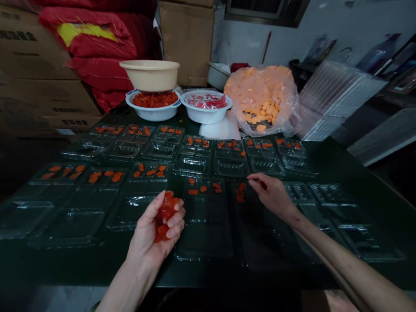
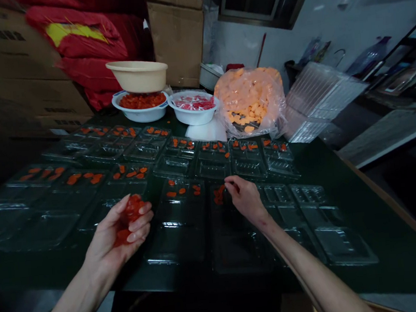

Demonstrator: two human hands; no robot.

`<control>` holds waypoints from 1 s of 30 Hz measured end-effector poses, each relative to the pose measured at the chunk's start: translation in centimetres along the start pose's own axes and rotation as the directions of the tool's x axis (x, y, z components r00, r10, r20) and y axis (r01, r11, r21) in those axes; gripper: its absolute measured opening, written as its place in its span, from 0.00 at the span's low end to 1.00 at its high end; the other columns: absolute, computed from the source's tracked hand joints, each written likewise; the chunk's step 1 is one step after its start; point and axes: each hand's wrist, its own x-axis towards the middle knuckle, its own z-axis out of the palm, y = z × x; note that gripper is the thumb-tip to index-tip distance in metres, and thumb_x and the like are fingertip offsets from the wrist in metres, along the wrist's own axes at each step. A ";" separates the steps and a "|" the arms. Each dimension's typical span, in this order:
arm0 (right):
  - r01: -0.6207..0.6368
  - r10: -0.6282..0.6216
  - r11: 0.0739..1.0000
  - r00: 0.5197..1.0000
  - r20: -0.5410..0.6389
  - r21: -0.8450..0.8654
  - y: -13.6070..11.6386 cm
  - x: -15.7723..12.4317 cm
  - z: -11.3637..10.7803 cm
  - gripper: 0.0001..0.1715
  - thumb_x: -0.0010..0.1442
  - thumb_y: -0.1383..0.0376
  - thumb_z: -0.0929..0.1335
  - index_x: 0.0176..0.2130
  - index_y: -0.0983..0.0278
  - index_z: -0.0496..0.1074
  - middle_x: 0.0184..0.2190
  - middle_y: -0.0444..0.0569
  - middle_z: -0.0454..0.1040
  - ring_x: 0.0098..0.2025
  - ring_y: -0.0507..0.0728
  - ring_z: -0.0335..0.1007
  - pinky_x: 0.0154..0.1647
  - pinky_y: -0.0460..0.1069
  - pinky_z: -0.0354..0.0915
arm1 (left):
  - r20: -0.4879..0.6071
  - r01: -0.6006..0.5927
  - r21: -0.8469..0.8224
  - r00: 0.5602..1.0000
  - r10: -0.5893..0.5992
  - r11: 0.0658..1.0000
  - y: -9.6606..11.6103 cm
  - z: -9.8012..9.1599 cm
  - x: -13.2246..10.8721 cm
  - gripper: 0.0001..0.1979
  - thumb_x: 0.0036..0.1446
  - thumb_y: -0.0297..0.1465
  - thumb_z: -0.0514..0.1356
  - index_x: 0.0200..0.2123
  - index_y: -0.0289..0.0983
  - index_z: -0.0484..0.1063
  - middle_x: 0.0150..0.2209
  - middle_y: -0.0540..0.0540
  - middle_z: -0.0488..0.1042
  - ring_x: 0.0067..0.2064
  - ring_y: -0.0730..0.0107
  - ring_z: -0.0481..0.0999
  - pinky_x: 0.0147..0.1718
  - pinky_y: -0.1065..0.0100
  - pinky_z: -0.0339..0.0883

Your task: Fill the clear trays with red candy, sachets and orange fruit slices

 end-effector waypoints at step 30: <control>0.350 -0.275 0.905 0.915 0.295 -0.243 -0.6 -0.8 0.3 0.08 0.61 0.69 0.57 0.32 0.64 0.62 0.21 0.42 0.65 0.22 0.49 0.60 0.25 0.44 0.53 | -0.053 -0.003 0.083 0.999 0.007 0.997 -0.1 -1.0 -0.5 0.03 0.55 0.28 0.53 0.29 0.35 0.63 0.25 0.48 0.61 0.19 0.82 0.55 0.12 0.81 0.48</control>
